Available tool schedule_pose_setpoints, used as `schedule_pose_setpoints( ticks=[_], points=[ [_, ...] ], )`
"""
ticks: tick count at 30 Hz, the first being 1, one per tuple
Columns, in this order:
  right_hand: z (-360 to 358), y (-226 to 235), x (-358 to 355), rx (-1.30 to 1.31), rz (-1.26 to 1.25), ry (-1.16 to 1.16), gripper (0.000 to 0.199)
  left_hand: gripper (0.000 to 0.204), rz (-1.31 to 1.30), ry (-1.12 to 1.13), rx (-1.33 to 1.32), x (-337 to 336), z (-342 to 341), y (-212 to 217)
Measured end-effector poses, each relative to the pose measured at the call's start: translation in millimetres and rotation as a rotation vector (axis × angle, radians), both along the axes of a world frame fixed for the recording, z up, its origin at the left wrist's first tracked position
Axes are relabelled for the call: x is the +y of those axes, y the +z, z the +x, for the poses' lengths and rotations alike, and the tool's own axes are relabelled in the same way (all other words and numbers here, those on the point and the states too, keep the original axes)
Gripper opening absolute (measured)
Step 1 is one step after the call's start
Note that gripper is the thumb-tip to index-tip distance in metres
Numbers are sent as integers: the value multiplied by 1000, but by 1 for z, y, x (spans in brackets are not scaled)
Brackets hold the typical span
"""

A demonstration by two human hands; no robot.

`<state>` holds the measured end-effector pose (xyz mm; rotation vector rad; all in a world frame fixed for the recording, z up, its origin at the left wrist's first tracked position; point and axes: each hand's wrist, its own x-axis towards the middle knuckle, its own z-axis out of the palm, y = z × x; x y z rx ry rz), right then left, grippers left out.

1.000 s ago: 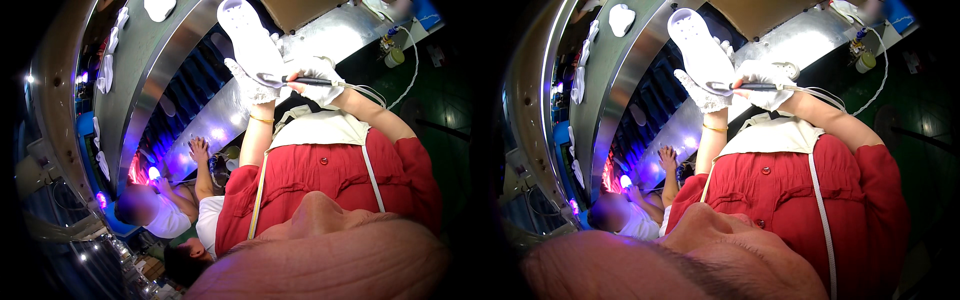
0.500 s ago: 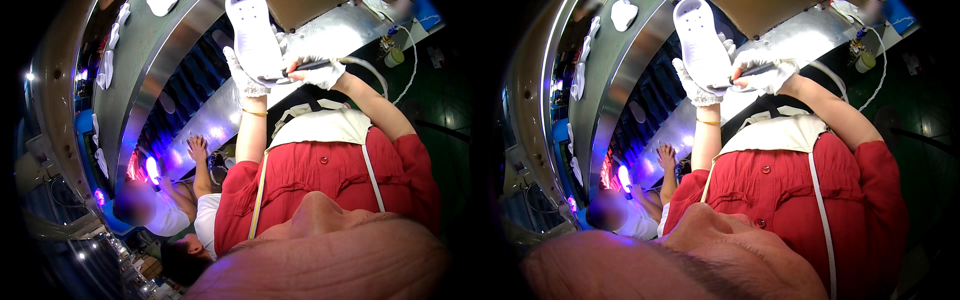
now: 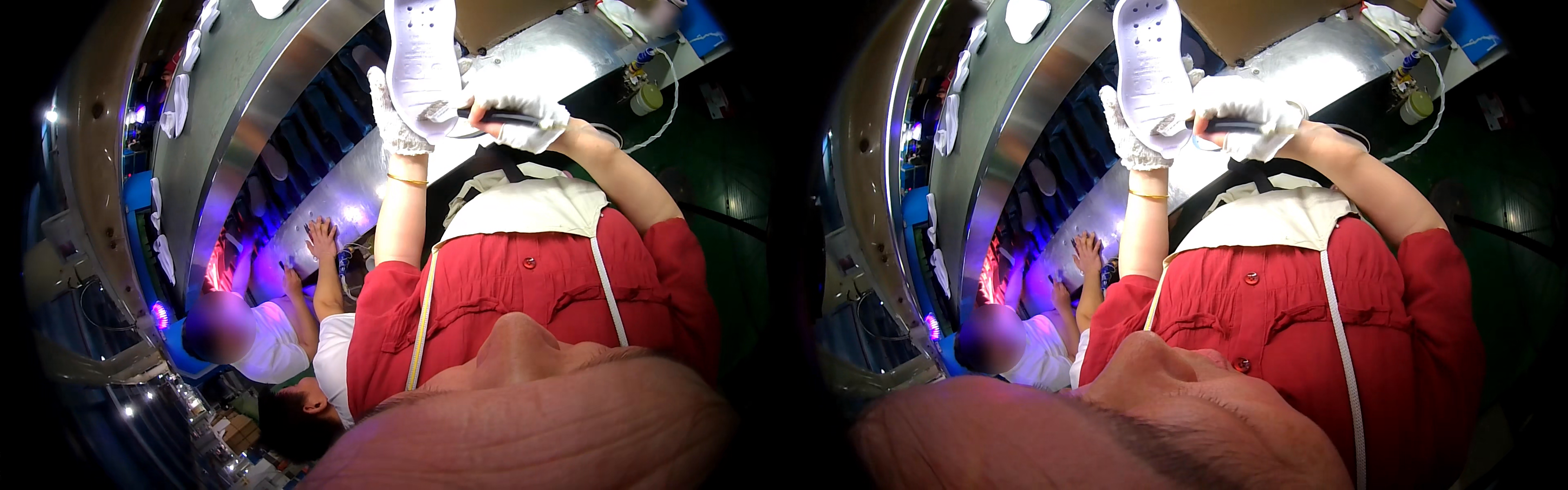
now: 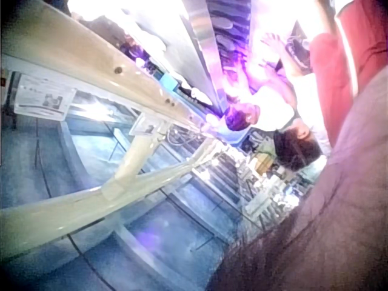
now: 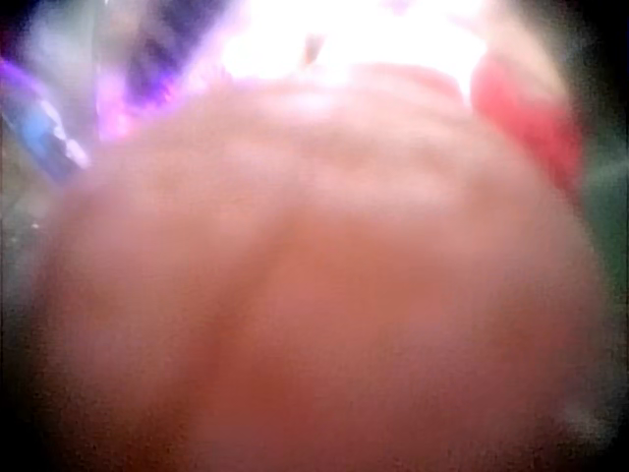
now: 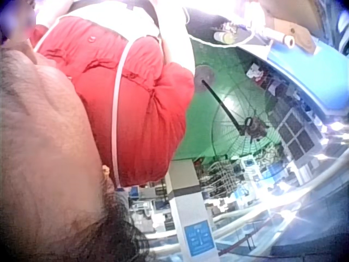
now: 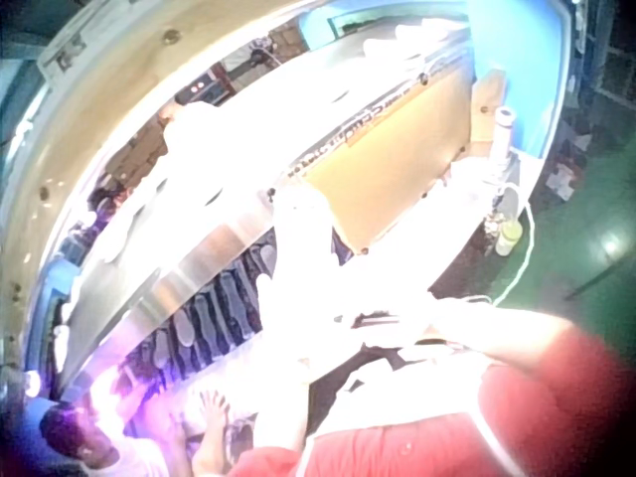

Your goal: The person, wearing gloves, uses a small brush to apply a liquid or paste onto the bottom edges and soles of white shoes before placing them onto a rotating conveyor belt.

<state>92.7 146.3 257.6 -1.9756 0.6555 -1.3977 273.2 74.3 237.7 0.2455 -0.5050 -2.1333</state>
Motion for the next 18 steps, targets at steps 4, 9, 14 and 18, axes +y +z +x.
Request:
schedule_pose_setpoints(
  ticks=[4, 9, 14, 18],
  points=[
    [3, -1, 2, 128, 16, 2, 18, 76, 13, -3, -51, -5, 0, 1],
    [-11, 9, -5, 103, 722, 218, 15, 70, 56, -104, -152, -11, 9, 4],
    [-6, 8, -13, 83, 471, 92, 13, 53, 90, -77, -313, -9, 6, 10],
    [3, 9, -14, 301, 490, 32, 13, 46, 72, -119, -439, -8, 5, 19]
  ],
)
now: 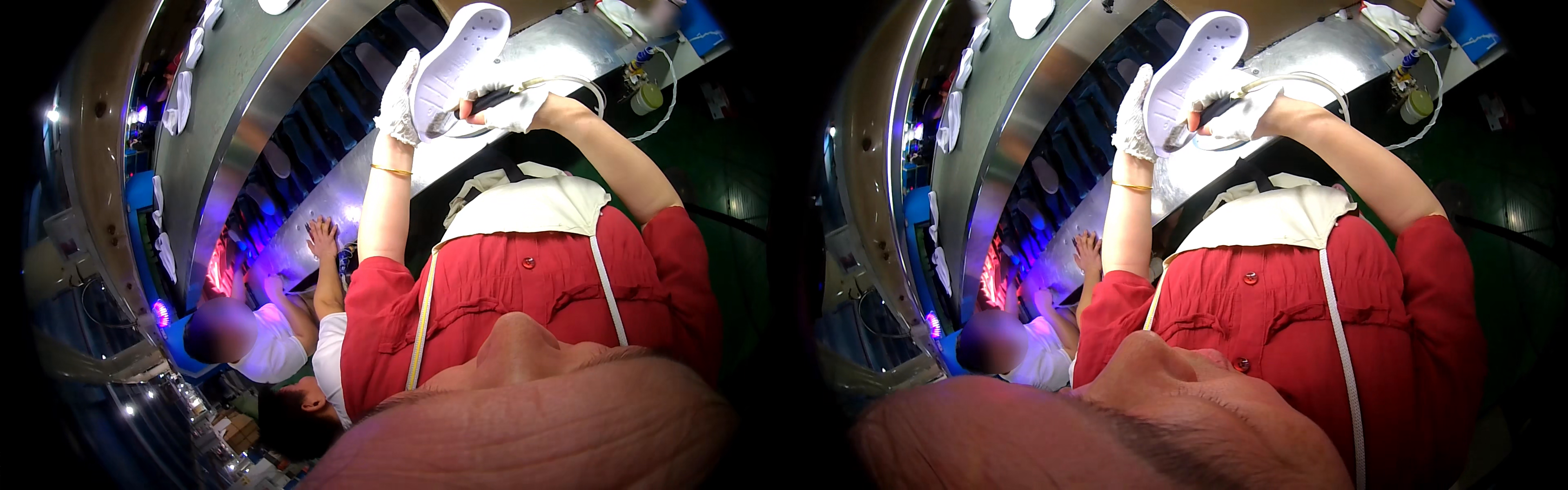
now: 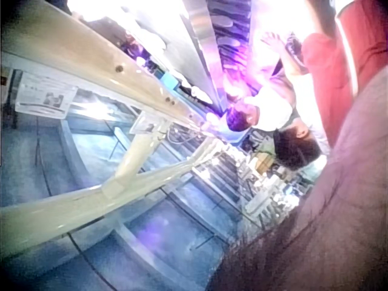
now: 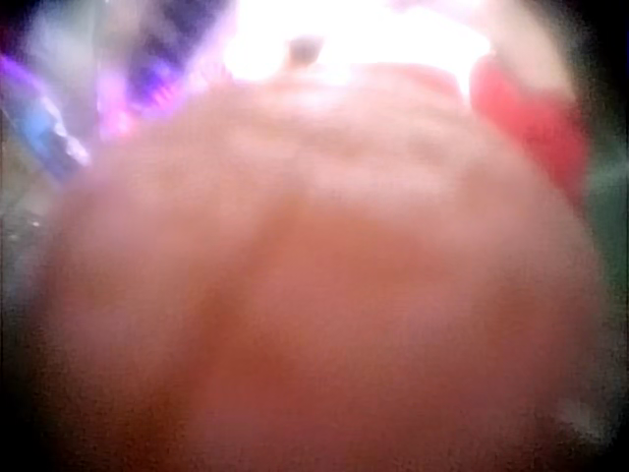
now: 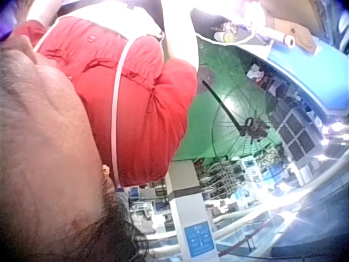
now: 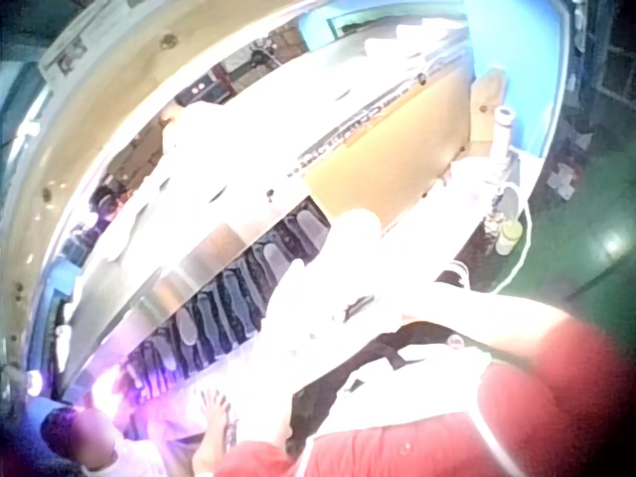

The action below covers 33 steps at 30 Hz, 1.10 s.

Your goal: The person, wearing gloves, uses a small brush to apply a liquid or paste onto the bottom edges and soles of white shoes before placing them onto a rotating conveyor belt.

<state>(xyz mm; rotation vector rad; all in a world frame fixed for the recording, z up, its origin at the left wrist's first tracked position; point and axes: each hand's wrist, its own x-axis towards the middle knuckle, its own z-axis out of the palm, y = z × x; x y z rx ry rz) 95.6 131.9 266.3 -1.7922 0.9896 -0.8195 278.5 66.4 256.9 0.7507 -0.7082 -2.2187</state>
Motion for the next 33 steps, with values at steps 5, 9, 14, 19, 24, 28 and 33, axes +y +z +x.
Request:
schedule_pose_setpoints(
  ticks=[5, 9, 14, 19, 24, 28, 33],
  points=[
    [-14, 7, -5, 106, -5, 59, 11, 43, -8, -100, -190, -1, -4, -3],
    [-21, 26, -8, -77, 117, 89, 14, 42, 9, -163, -188, 0, -3, -5],
    [-25, 17, -5, 90, -72, -6, 15, 44, -32, -246, -253, -1, -6, -1],
    [-43, 18, -12, 47, 187, 83, 15, 43, 20, -248, -262, 6, -8, 4],
    [-39, 21, -10, 136, 100, 35, 13, 38, 11, -215, -252, -2, -5, -4],
    [-56, 29, -8, 136, 213, 46, 15, 40, -11, -96, -295, 7, -1, 1],
    [-39, 20, 1, -148, 39, 83, 16, 42, 38, -71, -171, 10, -5, 8]
  ],
)
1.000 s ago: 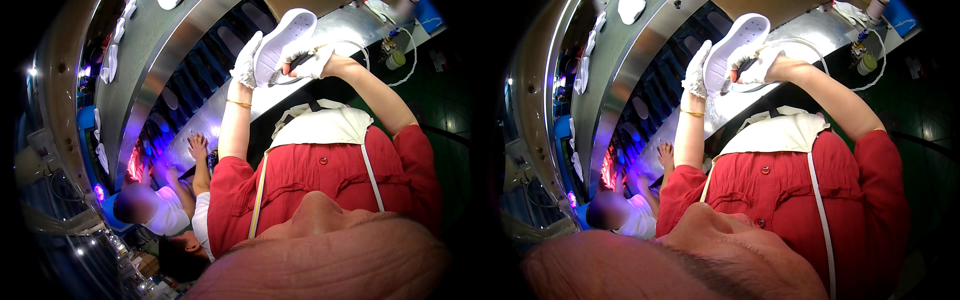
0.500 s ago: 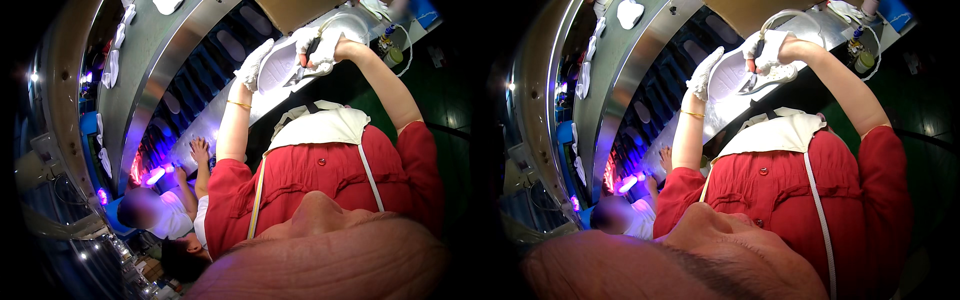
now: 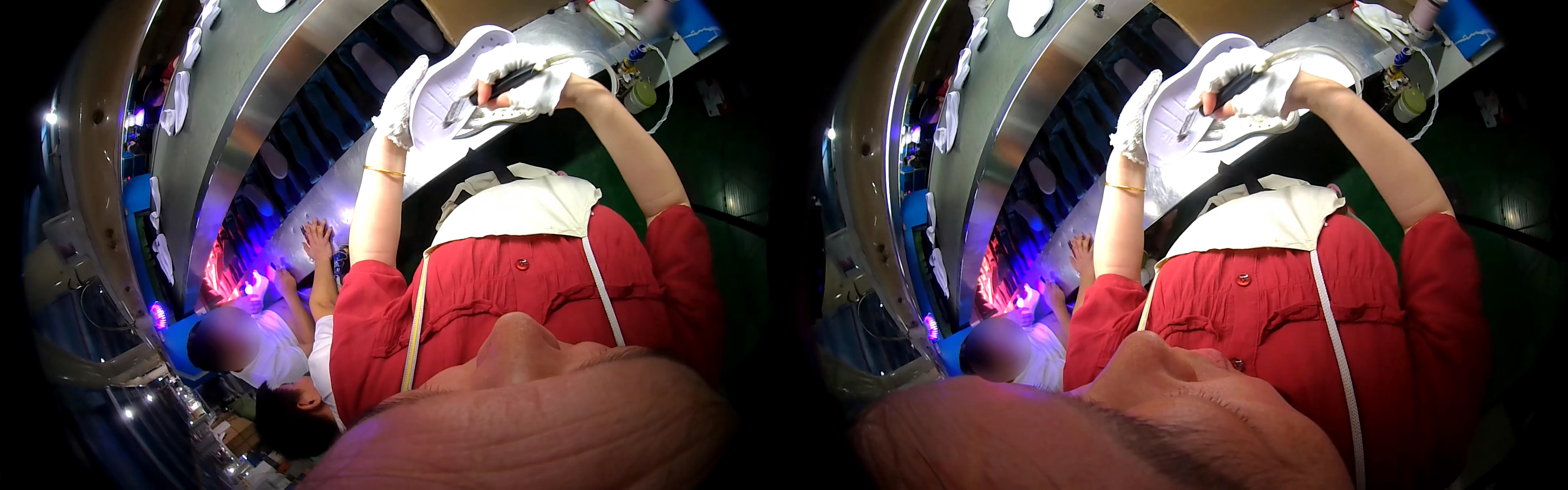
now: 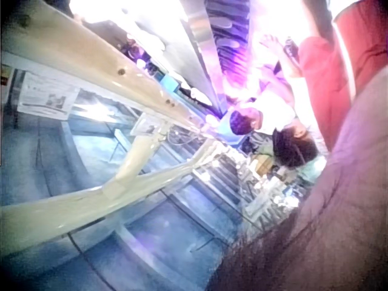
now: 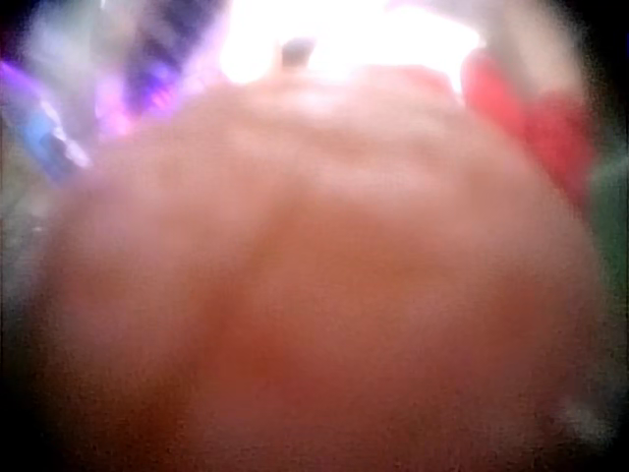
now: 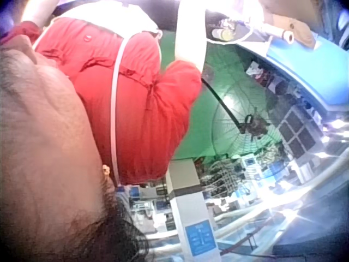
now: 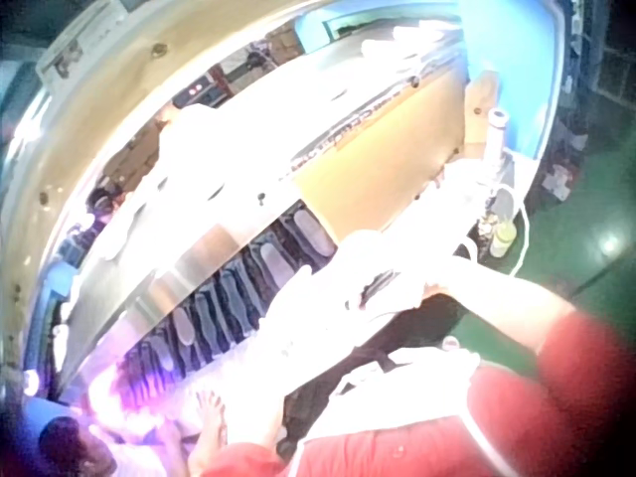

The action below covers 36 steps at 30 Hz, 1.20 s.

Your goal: The person, wearing gloves, uses a small brush to apply a liquid or paste onto the bottom edges and soles of white shoes before placing them onto a rotating conveyor belt.

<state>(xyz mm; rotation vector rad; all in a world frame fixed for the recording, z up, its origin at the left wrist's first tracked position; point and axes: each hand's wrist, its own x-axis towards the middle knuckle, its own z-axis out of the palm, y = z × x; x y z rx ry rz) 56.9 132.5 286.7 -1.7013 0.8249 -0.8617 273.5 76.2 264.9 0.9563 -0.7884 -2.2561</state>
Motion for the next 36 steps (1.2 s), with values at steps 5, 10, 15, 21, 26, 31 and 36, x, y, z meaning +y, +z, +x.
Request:
schedule_pose_setpoints(
  ticks=[5, 10, 15, 21, 26, 31, 36],
  points=[
    [6, -4, -5, 220, -47, 44, 16, 32, -32, -28, -56, -7, 15, -6],
    [-10, 3, -17, 101, 21, 88, 12, 37, -79, 37, -111, -7, 13, -12],
    [-12, 2, -20, 274, 141, 73, 14, 36, -134, -25, -156, -4, 14, -1],
    [11, 13, -3, -85, 169, -162, 21, 57, 50, 190, 451, 13, 13, -8],
    [56, -18, 14, -59, 60, -273, 13, 56, 45, 356, 604, 16, 7, -35],
    [51, 6, 18, -200, 520, -133, 15, 52, 23, 496, 514, 24, -1, -36],
    [52, -19, -2, -59, -362, -489, 10, 47, 36, 423, 542, 35, -9, -23]
  ],
)
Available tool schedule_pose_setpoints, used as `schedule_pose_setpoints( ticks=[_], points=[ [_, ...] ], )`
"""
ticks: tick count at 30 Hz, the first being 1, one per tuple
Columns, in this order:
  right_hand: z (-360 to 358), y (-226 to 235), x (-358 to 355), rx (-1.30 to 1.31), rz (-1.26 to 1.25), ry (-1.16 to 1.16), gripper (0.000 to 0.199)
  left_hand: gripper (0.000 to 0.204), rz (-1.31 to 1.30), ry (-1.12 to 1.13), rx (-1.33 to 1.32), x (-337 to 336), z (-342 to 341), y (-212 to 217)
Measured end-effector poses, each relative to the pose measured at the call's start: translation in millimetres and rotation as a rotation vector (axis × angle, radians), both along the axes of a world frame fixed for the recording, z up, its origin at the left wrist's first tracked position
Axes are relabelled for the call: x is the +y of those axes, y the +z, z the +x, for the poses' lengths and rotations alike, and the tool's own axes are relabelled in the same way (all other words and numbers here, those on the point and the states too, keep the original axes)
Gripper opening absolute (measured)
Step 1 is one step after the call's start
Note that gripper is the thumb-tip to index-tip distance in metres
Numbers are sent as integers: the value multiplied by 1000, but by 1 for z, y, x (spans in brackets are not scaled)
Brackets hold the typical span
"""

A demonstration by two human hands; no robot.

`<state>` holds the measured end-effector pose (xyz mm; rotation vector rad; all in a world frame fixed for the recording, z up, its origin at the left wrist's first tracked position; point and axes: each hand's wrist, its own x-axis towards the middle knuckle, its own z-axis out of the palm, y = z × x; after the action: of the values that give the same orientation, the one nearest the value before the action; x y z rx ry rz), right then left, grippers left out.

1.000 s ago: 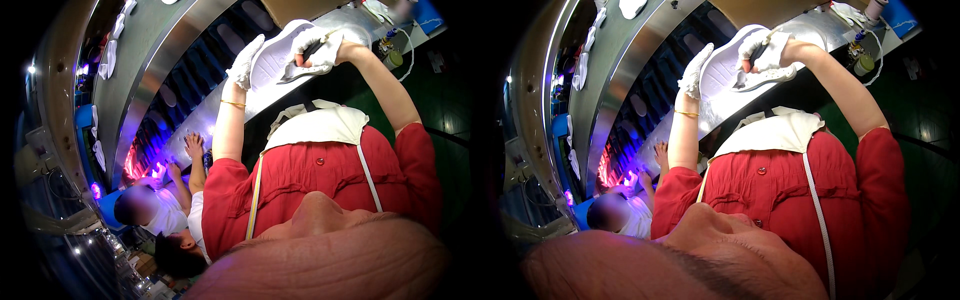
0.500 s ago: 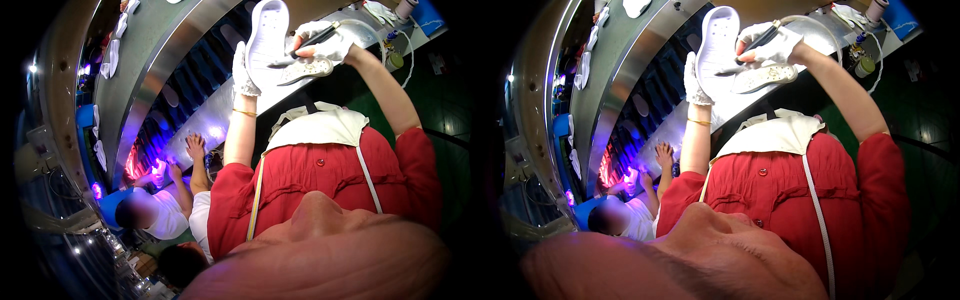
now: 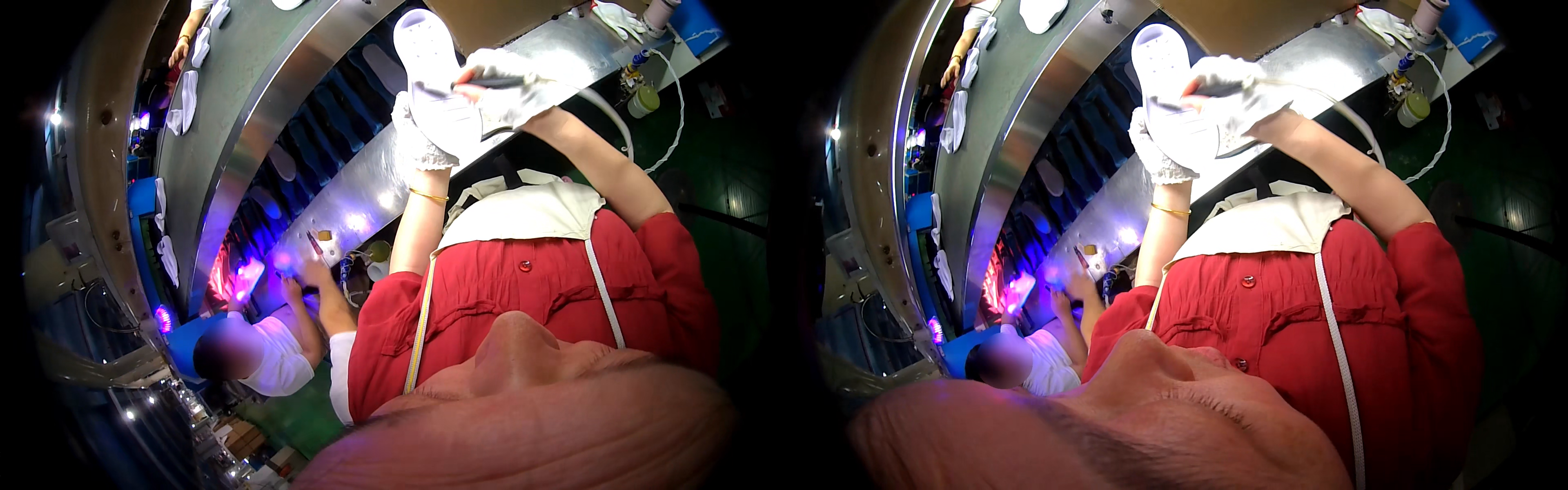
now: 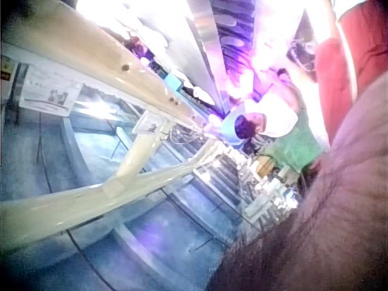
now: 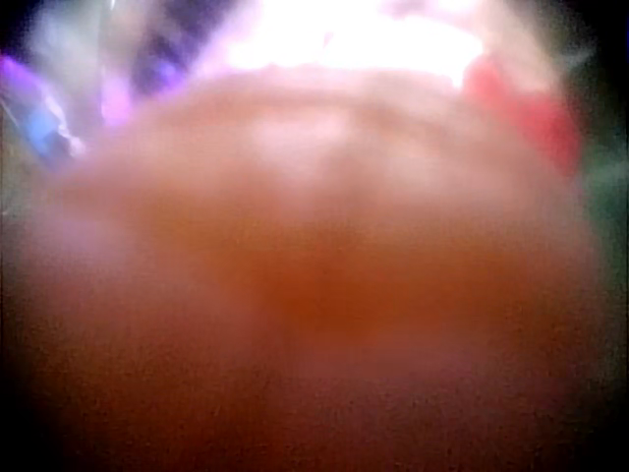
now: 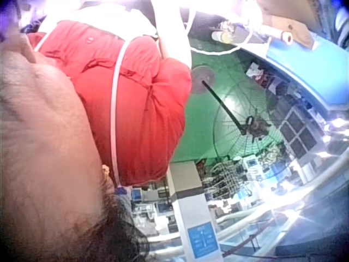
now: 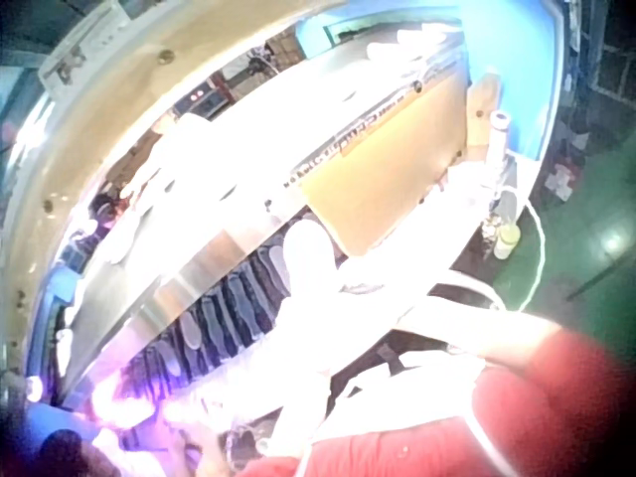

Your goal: The person, wearing gloves, uses a small brush to apply a liquid or paste onto the bottom edges and soles of white shoes before placing them onto a rotating conveyor belt.

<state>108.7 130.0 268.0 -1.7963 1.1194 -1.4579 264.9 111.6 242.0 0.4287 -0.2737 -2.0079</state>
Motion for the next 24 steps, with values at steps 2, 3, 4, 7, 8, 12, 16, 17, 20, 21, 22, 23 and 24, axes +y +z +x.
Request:
schedule_pose_setpoints(
  ticks=[2, 3, 4, 7, 8, 12, 16, 17, 20, 21, 22, 23, 24],
  points=[
    [11, 3, 13, -108, -22, 133, 12, 42, -78, 29, -30, -3, -4, -2],
    [14, 20, 21, 97, -112, 92, 13, 42, -87, 30, -26, -10, 5, -20],
    [18, 32, 27, -16, 22, 278, 15, 42, -328, 162, -425, -19, 25, -45],
    [1, 37, 15, -253, 743, 331, 18, 48, -323, 219, -306, -13, 11, -27],
    [-7, 27, 8, -314, 637, 313, 23, 53, -156, 67, -97, -8, 8, -15],
    [-32, 30, -27, 40, 521, 92, 22, 72, -24, -176, 108, 6, 6, 9],
    [-54, 21, -59, 8, 290, -188, 20, 71, -18, -249, 104, 20, 5, 19],
    [-55, 16, -59, 11, 283, -195, 20, 71, 7, -201, 24, 19, 4, 15],
    [-34, 2, -46, -263, 217, 27, 18, 67, -1, -227, 63, 16, 12, 13],
    [-33, 0, -36, 154, -93, -41, 12, 66, -19, -243, 71, 14, 16, 8],
    [-20, 5, -17, -153, 149, 151, 11, 66, -25, -231, 75, 12, 23, 3],
    [-15, 8, 0, 3, 140, 98, 13, 64, -20, -172, 42, 9, 26, -1],
    [-13, 10, 15, -96, 308, 186, 14, 63, -14, -106, 6, 7, 28, -3]
  ],
)
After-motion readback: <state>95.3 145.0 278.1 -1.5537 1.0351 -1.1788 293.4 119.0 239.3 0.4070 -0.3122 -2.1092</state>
